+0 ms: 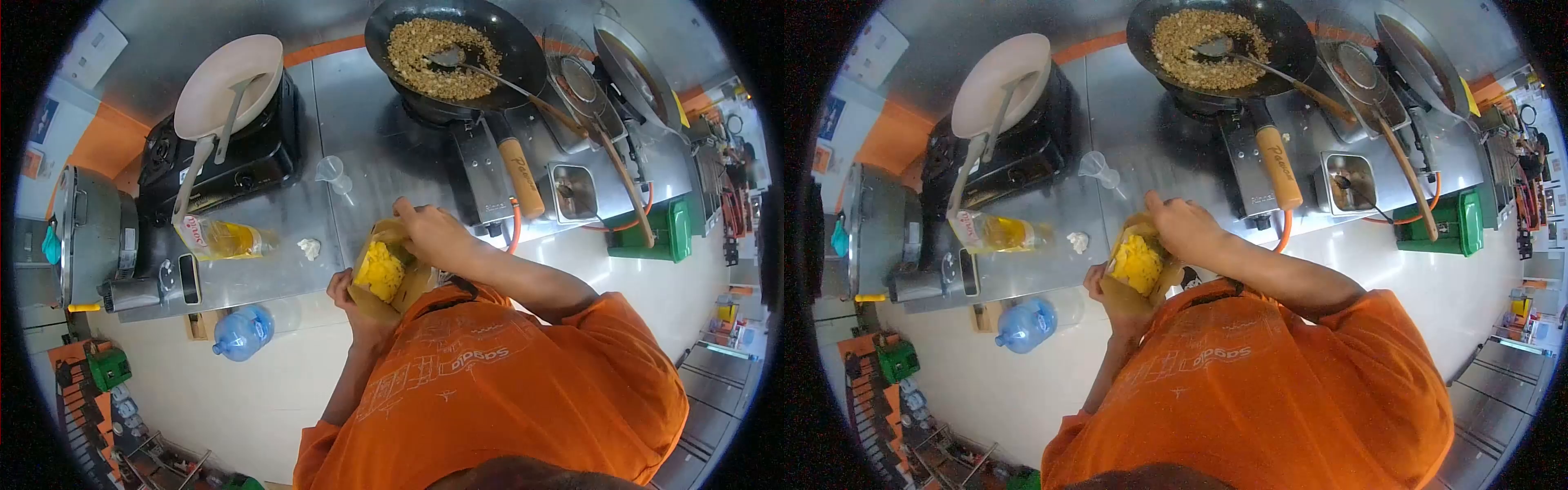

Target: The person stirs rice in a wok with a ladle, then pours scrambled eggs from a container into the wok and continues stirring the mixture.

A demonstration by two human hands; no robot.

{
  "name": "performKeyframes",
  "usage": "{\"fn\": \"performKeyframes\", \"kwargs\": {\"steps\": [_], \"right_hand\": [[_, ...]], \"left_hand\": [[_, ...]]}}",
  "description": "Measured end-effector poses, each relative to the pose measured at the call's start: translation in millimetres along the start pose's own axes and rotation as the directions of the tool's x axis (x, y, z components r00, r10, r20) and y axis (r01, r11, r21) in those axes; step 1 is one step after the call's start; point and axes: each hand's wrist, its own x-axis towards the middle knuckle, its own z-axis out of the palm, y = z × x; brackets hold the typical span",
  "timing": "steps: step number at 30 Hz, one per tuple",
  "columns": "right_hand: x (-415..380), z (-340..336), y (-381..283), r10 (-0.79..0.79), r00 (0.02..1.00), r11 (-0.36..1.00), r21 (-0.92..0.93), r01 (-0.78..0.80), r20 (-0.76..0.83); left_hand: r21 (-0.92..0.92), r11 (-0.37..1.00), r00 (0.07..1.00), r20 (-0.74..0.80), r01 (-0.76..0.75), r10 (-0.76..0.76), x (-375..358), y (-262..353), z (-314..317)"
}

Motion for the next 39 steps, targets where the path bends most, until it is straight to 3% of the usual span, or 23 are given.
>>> {"fn": "performKeyframes", "kwargs": {"steps": [3, 7, 12, 14, 16, 18, 19, 21, 22, 24, 26, 28, 30, 31, 32, 33, 34, 35, 36, 38, 39], "right_hand": [[-2, 4, 0, -0.067, 0.997, 0.995, 0.072, 0.069, -0.033], [0, 9, -4, -0.108, 0.987, 0.972, 0.196, 0.129, -0.115], [1, -7, -5, -0.103, 0.984, 0.975, 0.183, 0.128, -0.142], [-3, -9, -8, -0.144, 0.966, 0.949, 0.246, 0.196, -0.215], [-2, 2, 7, 0.027, 0.975, 0.893, 0.444, 0.076, -0.220], [-2, -3, 10, 0.293, 0.943, 0.736, 0.667, -0.116, -0.158], [0, 7, 28, 0.282, 0.940, 0.680, 0.732, -0.053, -0.194], [7, 29, 59, 0.314, 0.905, 0.699, 0.715, -0.015, -0.287], [16, 45, 66, 0.305, 0.910, 0.693, 0.721, -0.009, -0.282], [28, 68, 83, 0.334, 0.930, 0.717, 0.682, -0.147, -0.151], [32, 89, 74, 0.220, 0.938, 0.946, 0.294, -0.137, -0.269], [16, 77, 54, -0.023, 0.878, 0.988, 0.122, 0.093, -0.478], [-29, -2, 5, -0.016, 0.989, 0.821, 0.563, 0.098, -0.149], [-53, -36, -5, -0.061, 0.986, 0.833, 0.537, 0.135, -0.154], [-77, -78, -14, -0.183, 0.933, 0.866, 0.399, 0.302, -0.310], [-90, -99, -2, -0.259, 0.747, 0.777, 0.328, 0.537, -0.612], [-97, -124, 29, -0.271, 0.564, 0.810, 0.131, 0.571, -0.780], [-106, -146, 59, 0.018, 0.515, 0.857, 0.278, 0.433, -0.857], [-97, -179, 71, 0.178, 0.414, 0.983, 0.185, -0.024, -0.893], [-83, -219, 135, 0.079, 0.496, 0.964, -0.061, -0.260, -0.865], [-80, -223, 154, 0.083, 0.480, 0.964, -0.052, -0.262, -0.873]], "left_hand": [[0.067, 0.998, 1.000, 0.011, -0.002, 0.001, 3, 5, -10], [-0.001, 1.000, 0.999, -0.034, 0.008, -0.008, 2, -1, -17], [-0.050, 0.999, 0.999, -0.033, -0.005, 0.003, 7, -14, -25], [0.103, 0.994, 0.999, -0.036, -0.034, 0.038, 10, -15, -28], [0.130, 0.991, 0.997, -0.071, 0.014, -0.004, 10, -35, -28], [0.140, 0.989, 0.994, -0.108, 0.041, -0.026, 10, -49, -32], [0.103, 0.992, 0.987, -0.150, 0.070, -0.054, 11, -53, -35], [0.076, 0.992, 0.975, -0.205, 0.105, -0.087, 14, -57, -40], [0.023, 0.993, 0.971, -0.216, 0.112, -0.105, 19, -54, -42], [-0.041, 0.993, 0.968, -0.222, 0.110, -0.117, 36, -43, -43], [0.062, 0.998, 0.974, -0.222, -0.033, 0.046, 69, -25, -47], [-0.006, 0.985, 0.950, -0.266, -0.173, 0.166, 112, -15, -40], [-0.094, 0.943, 0.909, -0.311, -0.318, 0.276, 159, 6, -32], [-0.023, 0.947, 0.914, -0.272, -0.321, 0.303, 185, 21, -32], [0.053, 0.944, 0.916, -0.230, -0.326, 0.329, 210, 34, -30], [0.032, 0.934, 0.908, -0.221, -0.357, 0.355, 238, 45, -23], [0.035, 0.894, 0.866, -0.232, -0.448, 0.443, 266, 55, -14], [0.043, 0.845, 0.815, -0.243, -0.532, 0.526, 292, 66, -5], [0.035, 0.833, 0.806, -0.236, -0.551, 0.543, 315, 81, 3], [0.274, 0.625, 0.648, -0.011, -0.731, 0.762, 361, 110, 21], [0.273, 0.611, 0.634, -0.007, -0.743, 0.774, 388, 109, 40]]}}
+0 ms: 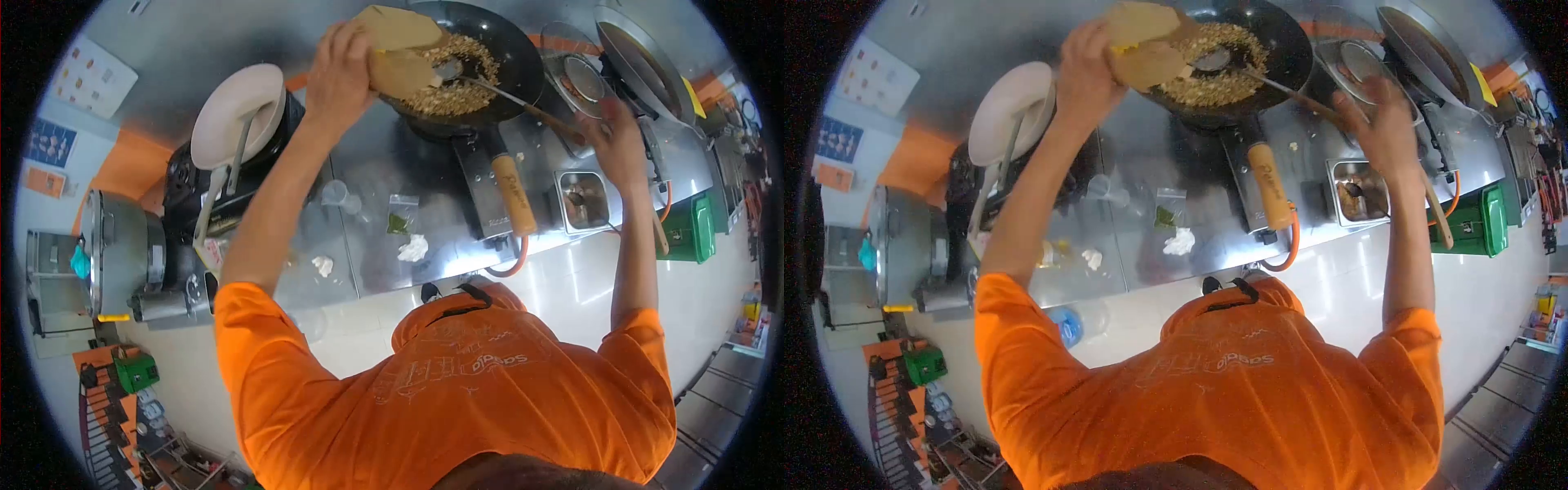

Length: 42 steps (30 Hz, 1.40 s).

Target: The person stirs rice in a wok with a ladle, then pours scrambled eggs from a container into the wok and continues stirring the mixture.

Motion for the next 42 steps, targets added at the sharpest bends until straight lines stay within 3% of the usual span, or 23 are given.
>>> {"fn": "performKeyframes", "kwargs": {"steps": [2, 4, 7, 8, 10, 11, 13, 16, 18, 20, 24, 26, 27, 29, 30, 32, 33, 35, 37, 40, 41, 42], "right_hand": [[3, 18, 31, 0.231, 0.883, 0.971, -0.158, -0.181, 0.410], [2, 36, 37, 0.279, 0.790, 0.960, -0.174, -0.219, 0.545], [7, 62, 48, 0.261, 0.746, 0.958, -0.070, -0.278, 0.612], [9, 72, 54, 0.262, 0.745, 0.957, -0.066, -0.282, 0.614], [12, 85, 66, 0.077, 0.808, 0.997, -0.033, -0.072, 0.584], [16, 85, 72, 0.078, 0.806, 0.997, -0.027, -0.077, 0.587], [34, 74, 75, -0.040, 0.790, 0.982, -0.122, 0.144, 0.612], [49, 55, 77, -0.099, 0.824, 0.927, -0.250, 0.280, 0.557], [60, 35, 63, -0.137, 0.841, 0.908, -0.274, 0.318, 0.523], [64, 28, 60, -0.178, 0.853, 0.884, -0.301, 0.358, 0.490], [70, 16, 63, -0.234, 0.845, 0.857, -0.309, 0.413, 0.480], [77, 7, 67, -0.217, 0.845, 0.865, -0.304, 0.398, 0.489], [85, 4, 77, -0.280, 0.827, 0.857, -0.262, 0.444, 0.487], [105, -7, 80, -0.335, 0.798, 0.875, -0.150, 0.461, 0.502], [125, -23, 71, -0.283, 0.761, 0.893, -0.129, 0.431, 0.584], [164, -40, 58, -0.236, 0.714, 0.908, -0.112, 0.403, 0.659], [181, -40, 55, -0.160, 0.695, 0.885, -0.210, 0.415, 0.701], [193, -38, 44, -0.083, 0.677, 0.852, -0.301, 0.429, 0.731], [197, -33, 28, -0.318, 0.469, 0.725, -0.108, 0.680, 0.824], [165, -2, 14, -0.293, 0.396, 0.803, 0.000, 0.595, 0.870], [159, 19, 41, -0.168, 0.432, 0.824, -0.114, 0.554, 0.886], [161, 16, 41, -0.163, 0.432, 0.823, -0.119, 0.556, 0.887]], "left_hand": [[0.214, 0.892, 0.917, 0.065, -0.399, 0.395, 18, -31, 49], [0.254, 0.834, 0.872, 0.157, -0.489, 0.463, 40, -27, 65], [0.308, 0.735, 0.795, 0.287, -0.605, 0.534, 66, -25, 91], [0.322, 0.701, 0.770, 0.328, -0.636, 0.547, 71, -24, 100], [0.310, 0.684, 0.748, 0.360, -0.660, 0.558, 76, -23, 113], [0.299, 0.665, 0.724, 0.386, -0.684, 0.571, 77, -23, 117], [0.297, 0.658, 0.712, 0.429, -0.692, 0.556, 81, -24, 118], [0.285, 0.651, 0.691, 0.491, -0.703, 0.531, 81, -28, 121], [0.279, 0.644, 0.676, 0.521, -0.712, 0.522, 82, -33, 117], [0.286, 0.582, 0.641, 0.471, -0.761, 0.606, 84, -34, 106], [0.285, 0.591, 0.654, 0.404, -0.754, 0.639, 86, -53, 96], [0.430, 0.562, 0.700, 0.544, -0.707, 0.463, 87, -54, 86], [0.434, 0.563, 0.703, 0.542, -0.703, 0.460, 90, -48, 77], [0.295, 0.853, 0.881, 0.341, -0.431, 0.327, 88, -33, 55], [0.293, 0.854, 0.882, 0.343, -0.429, 0.325, 81, -32, 52], [0.273, 0.958, 0.991, 0.119, -0.085, 0.054, 66, -31, 49], [0.274, 0.958, 0.992, 0.120, -0.081, 0.049, 61, -21, 42], [0.170, 0.945, 0.952, 0.074, 0.280, -0.296, 49, 9, 22], [-0.080, 0.893, 0.895, 0.097, 0.442, -0.434, 20, 30, 5], [-0.195, 0.790, 0.811, 0.060, 0.581, -0.581, -41, 61, -18], [-0.198, 0.764, 0.785, 0.051, 0.614, -0.617, -67, 69, -20], [-0.285, 0.711, 0.756, 0.089, 0.643, -0.648, -92, 80, -26]]}}
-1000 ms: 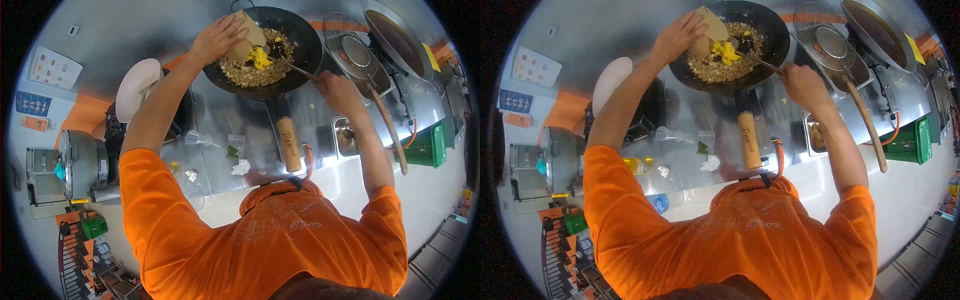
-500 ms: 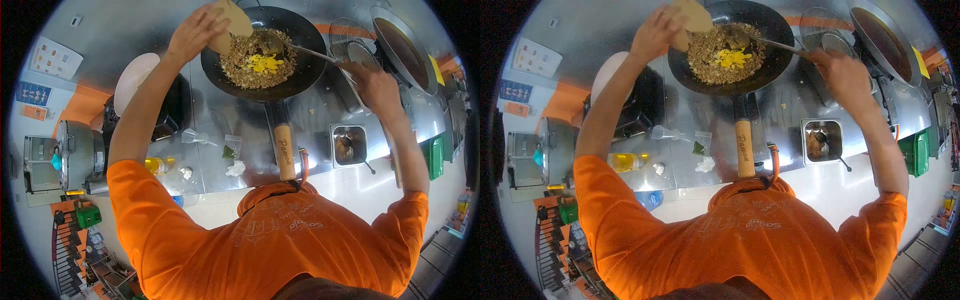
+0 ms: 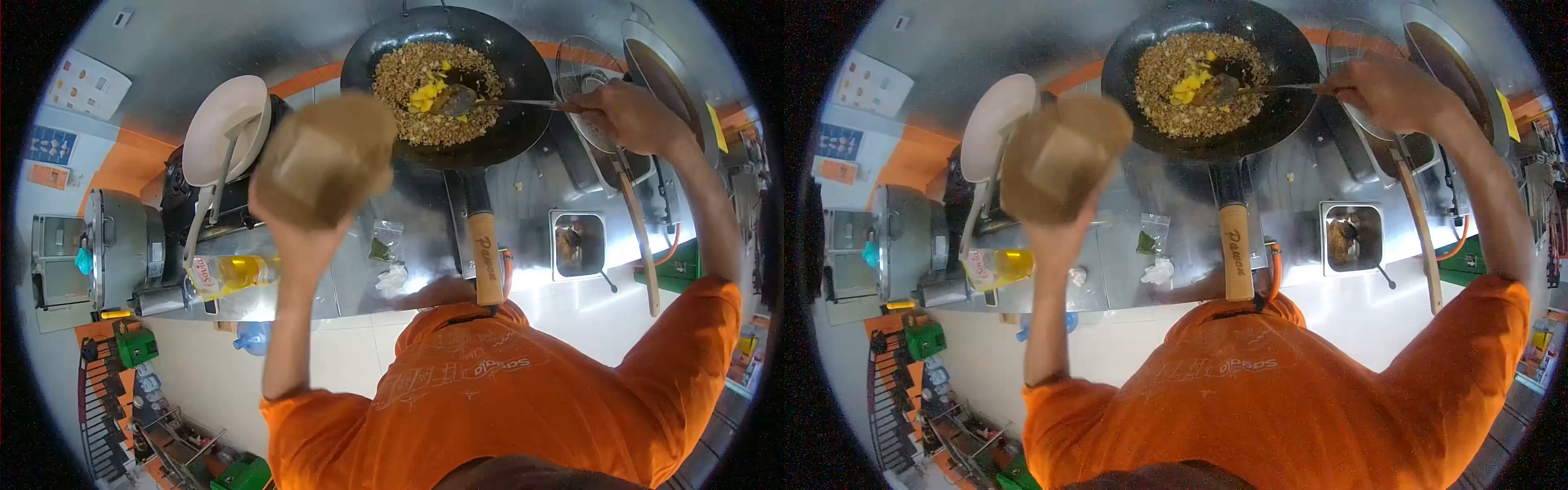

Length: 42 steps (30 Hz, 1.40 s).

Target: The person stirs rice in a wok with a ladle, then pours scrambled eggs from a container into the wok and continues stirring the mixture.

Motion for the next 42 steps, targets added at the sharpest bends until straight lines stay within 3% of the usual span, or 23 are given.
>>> {"fn": "performKeyframes", "kwargs": {"steps": [2, 3, 5, 8, 10, 12, 14, 15, 16, 18, 22, 24, 25, 27, 31, 33, 34, 36, 38, 39, 40, 41, 42], "right_hand": [[0, -15, 2, -0.185, 0.976, 0.983, -0.004, 0.186, -0.118], [-1, -9, 1, -0.187, 0.977, 0.982, 0.001, 0.188, -0.105], [-1, 1, -1, -0.097, 0.992, 0.994, 0.037, 0.100, -0.078], [-12, -1, -5, -0.049, 0.994, 0.997, 0.048, 0.054, -0.101], [-20, -5, 23, -0.115, 0.978, 0.990, 0.061, 0.127, -0.172], [-18, -12, 25, -0.170, 0.955, 0.978, 0.074, 0.193, -0.242], [-1, -21, -10, -0.034, 0.998, 0.995, 0.092, 0.039, -0.051], [15, -6, -15, 0.044, 0.990, 0.984, 0.163, -0.066, 0.135], [16, -7, -10, 0.051, 0.991, 0.983, 0.167, -0.071, 0.125], [17, -14, -1, -0.174, 0.984, 0.973, 0.143, 0.180, -0.047], [28, -4, -15, -0.124, 0.985, 0.991, 0.028, 0.128, -0.120], [46, 10, 5, -0.304, 0.921, 0.952, -0.120, 0.282, -0.243], [47, 8, 5, -0.308, 0.918, 0.950, -0.128, 0.285, -0.251], [42, 5, -3, -0.007, 0.994, 0.997, 0.076, 0.016, -0.112], [39, -9, 7, 0.010, 1.000, 0.997, 0.082, -0.008, -0.024], [28, 5, 15, -0.253, 0.927, 0.965, -0.010, 0.261, -0.276], [24, 2, 12, -0.246, 0.931, 0.967, -0.001, 0.255, -0.268], [28, -30, -4, 0.035, 0.997, 0.999, 0.008, -0.034, -0.069], [33, -44, 3, 0.004, 0.999, 0.999, -0.032, -0.005, -0.047], [38, -49, 5, -0.032, 0.999, 0.998, -0.063, 0.031, -0.013], [42, -46, 7, -0.031, 0.999, 0.998, -0.060, 0.030, -0.014], [51, -43, 10, -0.092, 0.993, 0.996, -0.006, 0.091, -0.074], [60, -46, 14, -0.152, 0.978, 0.987, 0.038, 0.159, -0.143]], "left_hand": [[-0.079, 0.995, 0.998, -0.023, 0.057, -0.059, -57, -20, -8], [0.043, 0.987, 0.987, 0.011, 0.157, -0.158, -87, -30, -15], [-0.082, 0.972, 0.970, -0.084, 0.222, -0.229, -156, -54, -14], [-0.021, 0.907, 0.908, 0.003, 0.420, -0.420, -202, -43, -9], [-0.121, 0.795, 0.792, -0.088, 0.594, -0.604, -227, -33, 1], [-0.110, 0.806, 0.797, -0.120, 0.582, -0.592, -247, -46, 12], [-0.096, 0.746, 0.712, -0.240, 0.659, -0.660, -279, -72, 20], [0.038, 0.765, 0.753, -0.215, 0.643, -0.622, -275, -74, 20], [0.040, 0.773, 0.761, -0.214, 0.633, -0.613, -275, -81, 20], [-0.064, 0.802, 0.773, -0.229, 0.594, -0.591, -276, -90, 27], [-0.020, 0.803, 0.767, -0.284, 0.596, -0.576, -272, -94, 29], [-0.267, 0.807, 0.762, -0.273, 0.527, -0.587, -261, -95, 31], [-0.269, 0.811, 0.763, -0.281, 0.520, -0.583, -254, -96, 34], [-0.163, 0.830, 0.771, -0.311, 0.533, -0.556, -251, -91, 33], [-0.177, 0.829, 0.791, -0.249, 0.530, -0.559, -276, -102, 31], [0.126, 0.542, 0.543, -0.395, 0.831, -0.741, -305, -73, 30], [0.146, 0.593, 0.580, -0.485, 0.792, -0.655, -326, -67, 32], [0.187, 0.812, 0.793, -0.415, 0.554, -0.445, -315, -34, 26], [-0.127, 0.885, 0.861, -0.206, 0.448, -0.465, -267, -10, 35], [-0.346, 0.738, 0.798, 0.051, 0.578, -0.601, -226, 12, 40], [-0.432, 0.588, 0.726, 0.328, 0.684, -0.604, -180, 44, 45], [-0.416, 0.279, 0.496, 0.631, 0.865, -0.596, -143, 62, 51], [-0.374, 0.054, 0.352, 0.802, 0.926, -0.483, -121, 68, 69]]}}
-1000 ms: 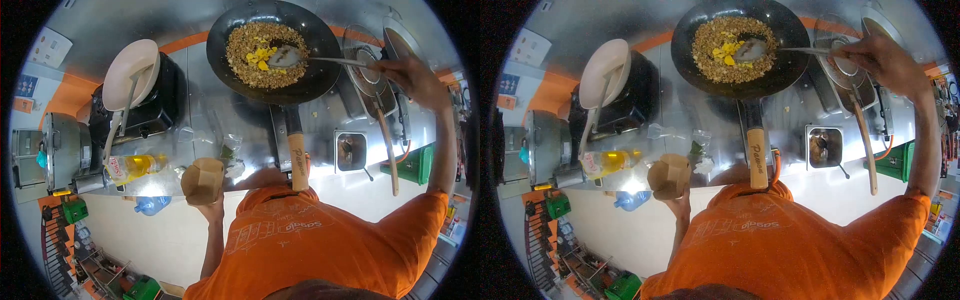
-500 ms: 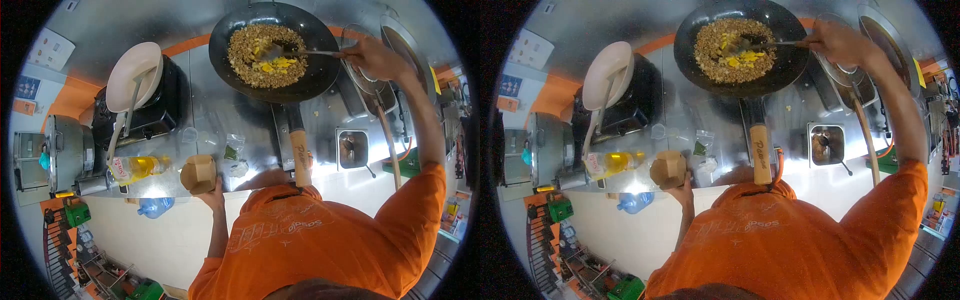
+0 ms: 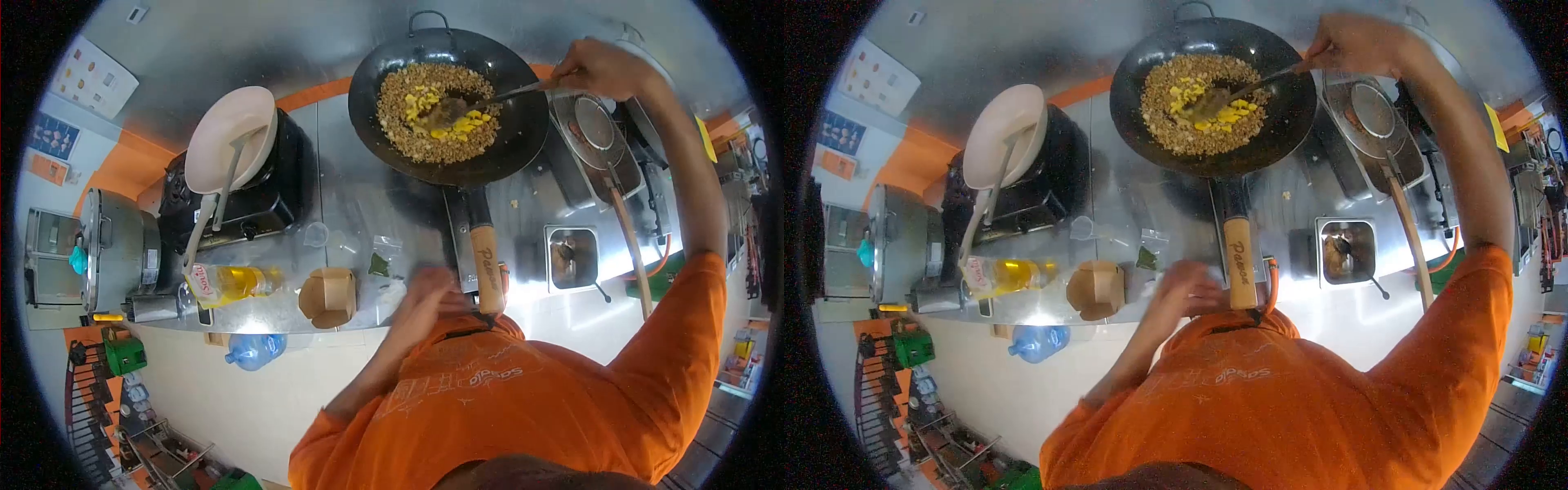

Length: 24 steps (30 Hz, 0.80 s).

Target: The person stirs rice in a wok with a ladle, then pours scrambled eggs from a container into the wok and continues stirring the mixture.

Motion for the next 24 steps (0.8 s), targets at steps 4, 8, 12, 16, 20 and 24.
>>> {"fn": "performKeyframes", "kwargs": {"steps": [4, 8, 12, 16, 20, 24], "right_hand": [[-3, -60, 28, -0.146, 0.972, 0.968, -0.229, 0.102, -0.185], [21, -107, -51, 0.374, 0.760, 0.927, -0.232, -0.294, 0.532], [44, -93, -36, 0.154, 0.901, 0.980, -0.180, -0.086, 0.406], [54, -125, -41, 0.157, 0.925, 0.982, -0.151, -0.111, 0.345], [65, -76, -32, 0.177, 0.896, 0.902, 0.432, 0.018, -0.407], [127, -3, -42, 0.573, 0.581, 0.254, 0.799, 0.545, -0.578]], "left_hand": [[-0.403, 0.887, 0.960, 0.248, 0.226, -0.132, 51, 9, 74], [-0.435, 0.881, 0.980, 0.145, 0.185, -0.134, 72, -4, 83], [-0.421, 0.876, 0.971, 0.142, 0.235, -0.193, 59, 10, 83], [-0.433, 0.860, 0.962, 0.147, 0.271, -0.229, 59, 11, 78], [-0.469, 0.848, 0.968, 0.158, 0.249, -0.197, 57, 7, 80], [-0.494, 0.832, 0.967, 0.149, 0.252, -0.205, 58, 7, 78]]}}
